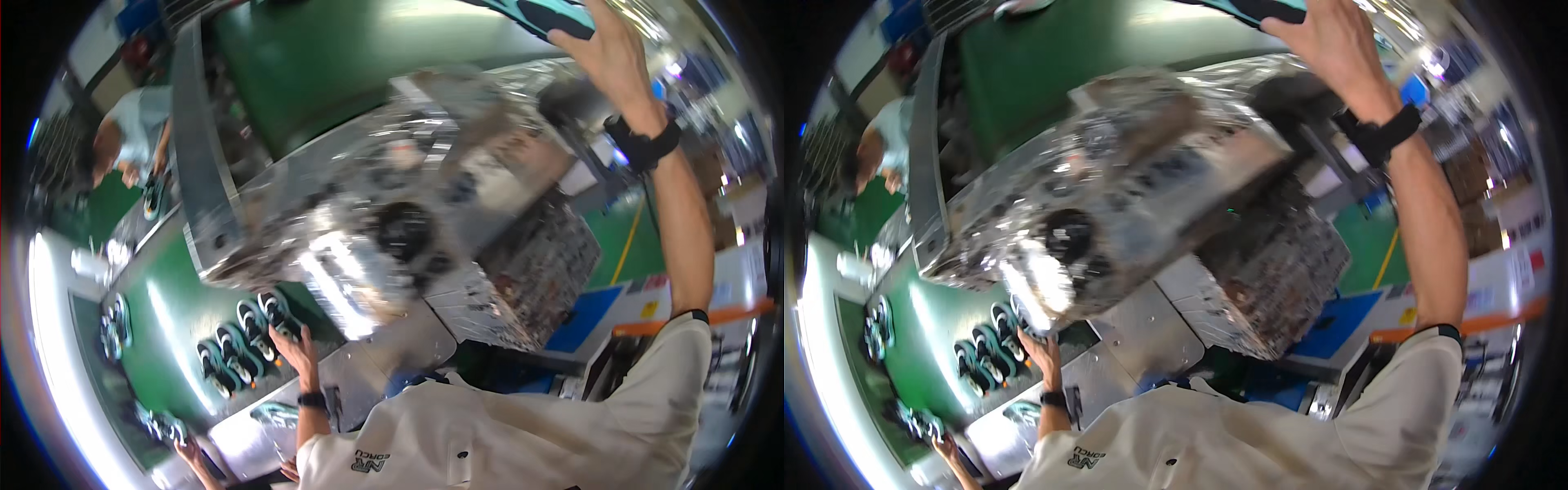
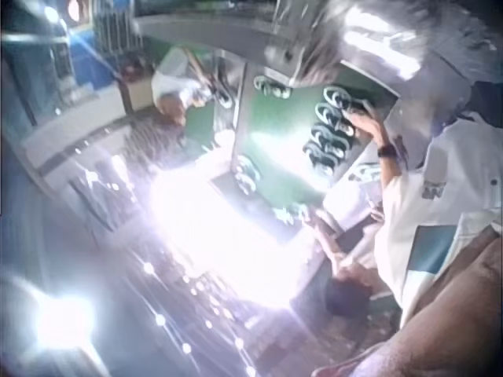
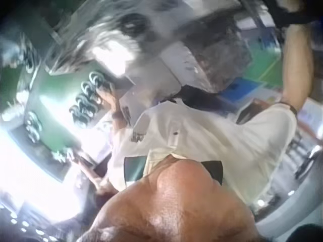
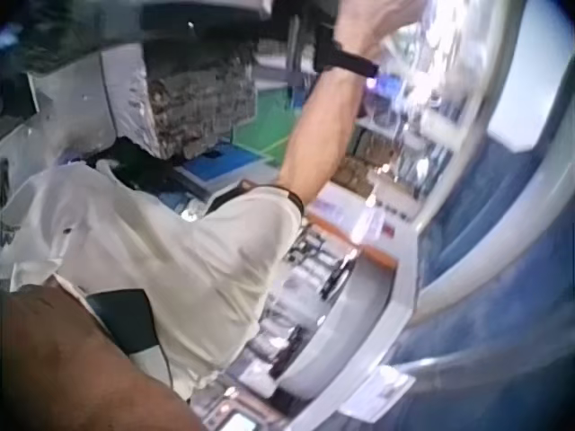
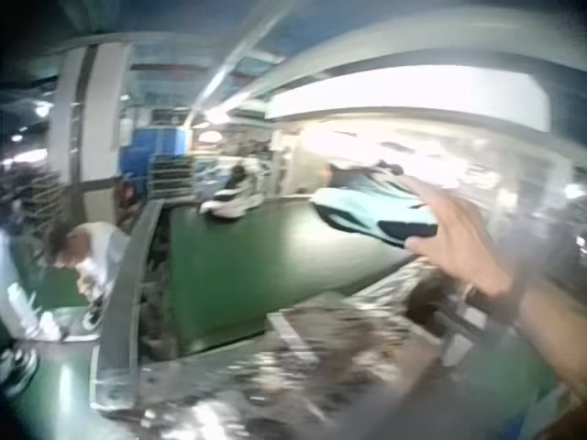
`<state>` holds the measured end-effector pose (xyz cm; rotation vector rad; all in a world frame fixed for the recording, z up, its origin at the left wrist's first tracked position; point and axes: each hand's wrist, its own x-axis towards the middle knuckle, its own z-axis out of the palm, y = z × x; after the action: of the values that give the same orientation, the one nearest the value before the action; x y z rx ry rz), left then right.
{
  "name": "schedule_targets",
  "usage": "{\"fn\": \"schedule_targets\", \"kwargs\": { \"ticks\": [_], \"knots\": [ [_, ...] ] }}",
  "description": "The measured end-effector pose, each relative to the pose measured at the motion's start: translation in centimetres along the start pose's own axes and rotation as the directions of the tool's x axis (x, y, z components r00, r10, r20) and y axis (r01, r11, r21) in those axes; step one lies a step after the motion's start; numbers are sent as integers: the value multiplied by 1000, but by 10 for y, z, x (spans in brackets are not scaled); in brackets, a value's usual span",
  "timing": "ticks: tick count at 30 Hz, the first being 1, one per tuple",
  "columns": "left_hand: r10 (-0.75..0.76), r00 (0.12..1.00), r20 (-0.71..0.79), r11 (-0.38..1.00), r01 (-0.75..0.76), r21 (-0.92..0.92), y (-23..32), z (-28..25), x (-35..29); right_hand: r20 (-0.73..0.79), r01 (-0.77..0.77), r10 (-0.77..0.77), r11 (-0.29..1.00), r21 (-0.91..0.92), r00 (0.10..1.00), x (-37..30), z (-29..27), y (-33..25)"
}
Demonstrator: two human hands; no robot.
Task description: Assembling and inspecting shoes using machinery and conveyor belts.
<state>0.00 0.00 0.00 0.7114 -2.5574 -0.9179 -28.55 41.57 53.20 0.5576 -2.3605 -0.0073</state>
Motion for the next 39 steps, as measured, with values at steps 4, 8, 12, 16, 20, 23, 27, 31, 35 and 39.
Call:
{"fn": "schedule_targets", "kwargs": {
  "ticks": [4,8,12,16,20,23,27,31,35,39],
  "knots": [
    [196,734,651,657,394,-643,192,0,-37,-217,-51,40,998,-45,975,-87,-93,25],
    [778,70,624,377,743,-554,349,-22,-60,-411,-64,44,997,-36,911,-211,-136,25],
    [710,-415,569,587,794,-154,477,-42,-110,-160,-253,220,941,-227,962,-331,-191,-5],
    [706,-676,213,601,730,325,517,-59,-226,-146,-312,281,904,-291,949,-447,-256,-27],
    [634,-716,292,762,643,-80,500,-62,-316,-264,-769,723,613,-181,638,-555,-281,-92],
    [585,-710,391,802,579,-149,492,-27,-376,-106,-719,981,190,669,161,-618,-306,-141],
    [676,-621,396,729,486,-481,501,-67,-505,-181,-93,983,182,979,15,-699,-329,-175],
    [722,-656,218,443,197,-875,471,-95,-618,-359,-463,736,69,884,-575,-778,-351,-196],
    [417,-900,130,664,204,-720,470,-99,-708,-460,-443,547,174,880,-700,-861,-392,-233],
    [264,-923,282,745,9,-667,485,-37,-816,-509,-496,398,142,856,-764,-907,-431,-271]
  ]
}}
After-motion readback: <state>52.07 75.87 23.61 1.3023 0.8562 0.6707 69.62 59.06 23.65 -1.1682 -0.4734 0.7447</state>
